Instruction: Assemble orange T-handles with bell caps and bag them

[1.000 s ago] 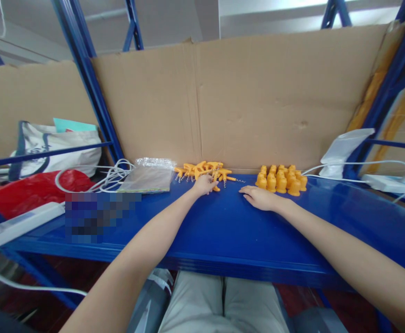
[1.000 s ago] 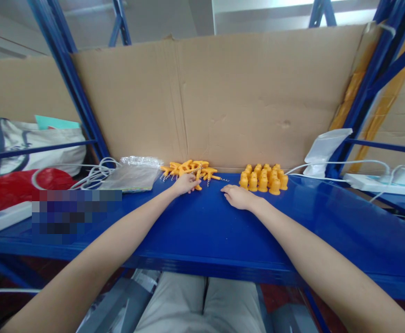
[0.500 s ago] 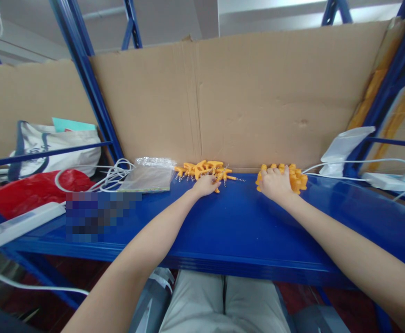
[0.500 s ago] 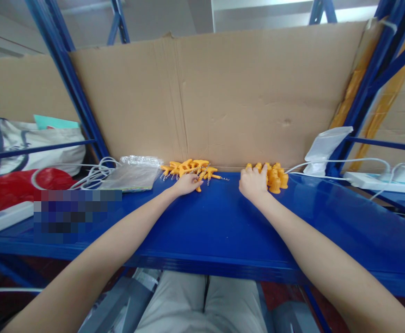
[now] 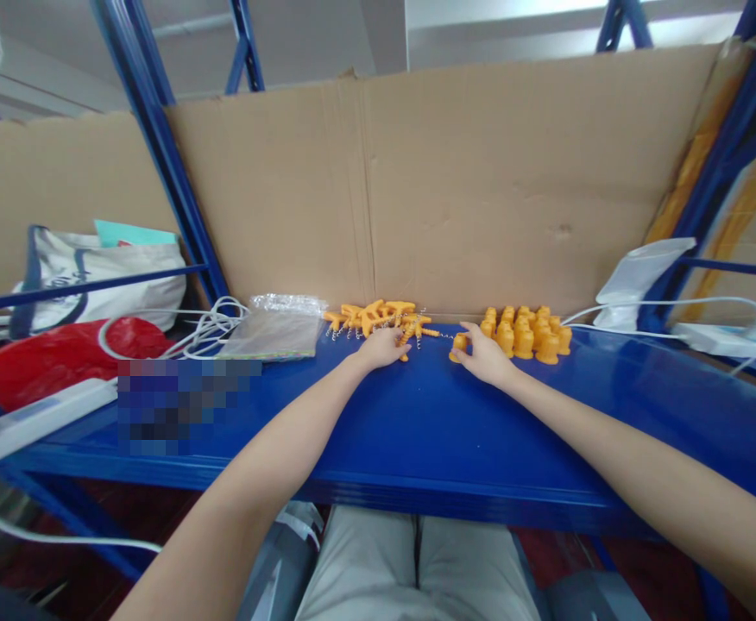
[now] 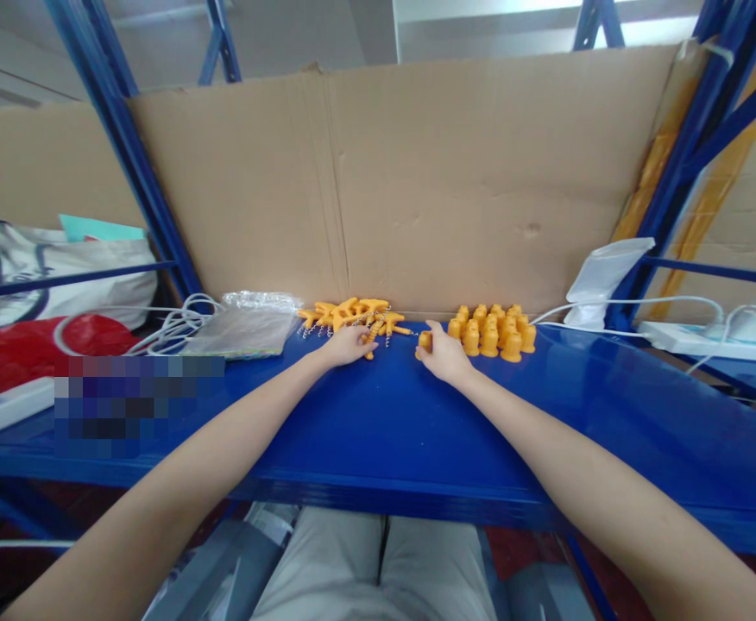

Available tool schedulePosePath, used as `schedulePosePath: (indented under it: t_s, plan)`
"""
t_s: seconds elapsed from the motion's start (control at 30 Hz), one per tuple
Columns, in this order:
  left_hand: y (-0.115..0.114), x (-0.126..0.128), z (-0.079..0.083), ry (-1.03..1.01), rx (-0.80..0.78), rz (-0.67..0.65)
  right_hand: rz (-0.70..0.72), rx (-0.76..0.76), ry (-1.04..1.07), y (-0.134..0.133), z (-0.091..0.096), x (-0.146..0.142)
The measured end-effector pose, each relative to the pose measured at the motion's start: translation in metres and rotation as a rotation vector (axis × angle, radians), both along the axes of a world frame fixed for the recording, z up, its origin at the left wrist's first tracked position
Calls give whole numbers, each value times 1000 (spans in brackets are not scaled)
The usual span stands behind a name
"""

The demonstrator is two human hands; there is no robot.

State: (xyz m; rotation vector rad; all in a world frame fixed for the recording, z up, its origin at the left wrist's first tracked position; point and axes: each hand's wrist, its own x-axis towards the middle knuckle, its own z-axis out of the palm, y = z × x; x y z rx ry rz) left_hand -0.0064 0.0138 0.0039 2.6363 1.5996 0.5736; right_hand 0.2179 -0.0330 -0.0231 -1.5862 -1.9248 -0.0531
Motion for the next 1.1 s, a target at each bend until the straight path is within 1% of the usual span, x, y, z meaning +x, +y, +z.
schedulePosePath:
  t_s: [0.1,0.23,0.37,0.6,0.77,0.93,1.1]
  plan:
    - [-1,0,1,10,2,-8,5,-37,78,7,-5,4]
    - [-3,1,1,3,-12,-18,35,-137,24,6,-3,6]
    - [-4,1,3,16,-15,-20,44,-138,-27,2,0,4]
    - [-4,0,2,17,-32,-34,57,-202,33,-1,4,2]
    - [-5,0,0,43,2,-49,13,-140,-55,-3,6,0]
    - [-9,0,2,30,-43,-88,-84,-52,-185,-9,13,1]
    - [-9,0,2,32,-43,-155,-162,3,-287,-17,20,0]
